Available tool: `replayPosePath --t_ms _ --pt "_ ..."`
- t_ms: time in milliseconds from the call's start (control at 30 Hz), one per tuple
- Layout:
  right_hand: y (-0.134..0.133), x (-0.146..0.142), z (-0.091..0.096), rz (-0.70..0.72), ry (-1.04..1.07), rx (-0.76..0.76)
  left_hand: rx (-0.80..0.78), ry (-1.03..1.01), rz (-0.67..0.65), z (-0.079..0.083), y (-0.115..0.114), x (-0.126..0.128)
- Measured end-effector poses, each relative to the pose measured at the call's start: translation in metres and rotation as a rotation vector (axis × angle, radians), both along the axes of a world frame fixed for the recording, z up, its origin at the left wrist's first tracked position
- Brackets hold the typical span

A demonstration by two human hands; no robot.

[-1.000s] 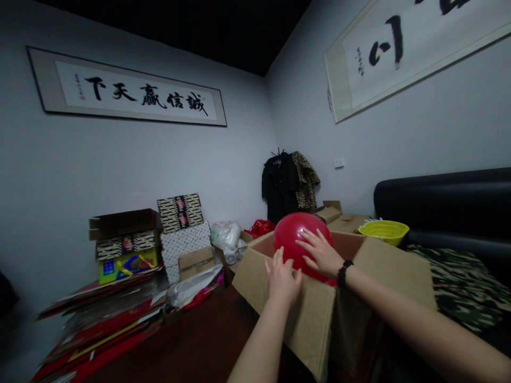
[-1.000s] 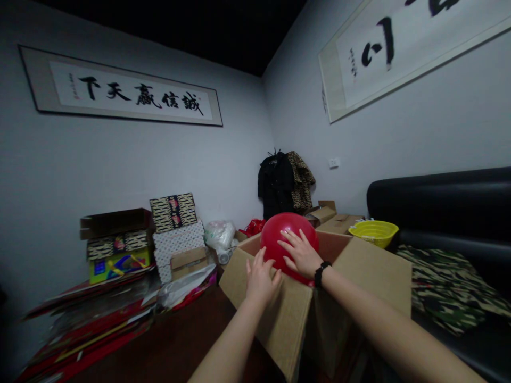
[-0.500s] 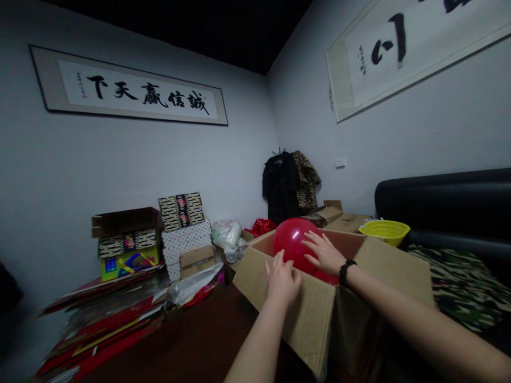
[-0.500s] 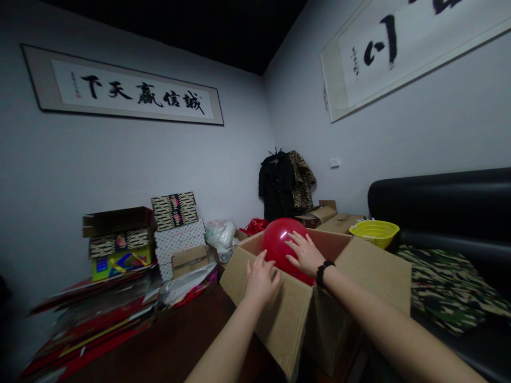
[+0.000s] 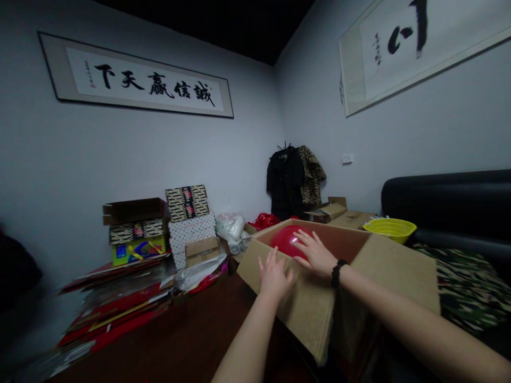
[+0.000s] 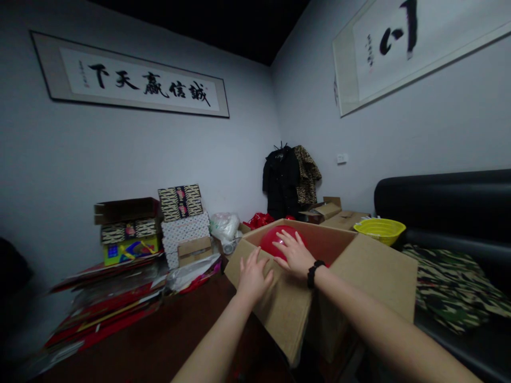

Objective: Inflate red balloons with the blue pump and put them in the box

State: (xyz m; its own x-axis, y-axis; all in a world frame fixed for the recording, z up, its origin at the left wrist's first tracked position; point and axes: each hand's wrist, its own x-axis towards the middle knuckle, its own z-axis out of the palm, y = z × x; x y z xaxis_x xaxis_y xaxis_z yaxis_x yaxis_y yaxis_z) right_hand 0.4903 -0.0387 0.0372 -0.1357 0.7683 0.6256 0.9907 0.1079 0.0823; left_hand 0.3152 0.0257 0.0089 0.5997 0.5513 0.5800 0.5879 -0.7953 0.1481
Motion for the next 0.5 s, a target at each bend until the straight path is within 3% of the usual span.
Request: replayPosePath --t_ms 200,500 --pt "-0.005 -0.032 -0.005 0.045 0.042 -0.039 -0.010 0.072 -0.003 0.000 -0.005 -0.019" --pt "-0.012 -0.091 -0.026 0.154 0.100 -0.138 -0.009 0.149 0.043 -0.022 -0.009 -0.079"
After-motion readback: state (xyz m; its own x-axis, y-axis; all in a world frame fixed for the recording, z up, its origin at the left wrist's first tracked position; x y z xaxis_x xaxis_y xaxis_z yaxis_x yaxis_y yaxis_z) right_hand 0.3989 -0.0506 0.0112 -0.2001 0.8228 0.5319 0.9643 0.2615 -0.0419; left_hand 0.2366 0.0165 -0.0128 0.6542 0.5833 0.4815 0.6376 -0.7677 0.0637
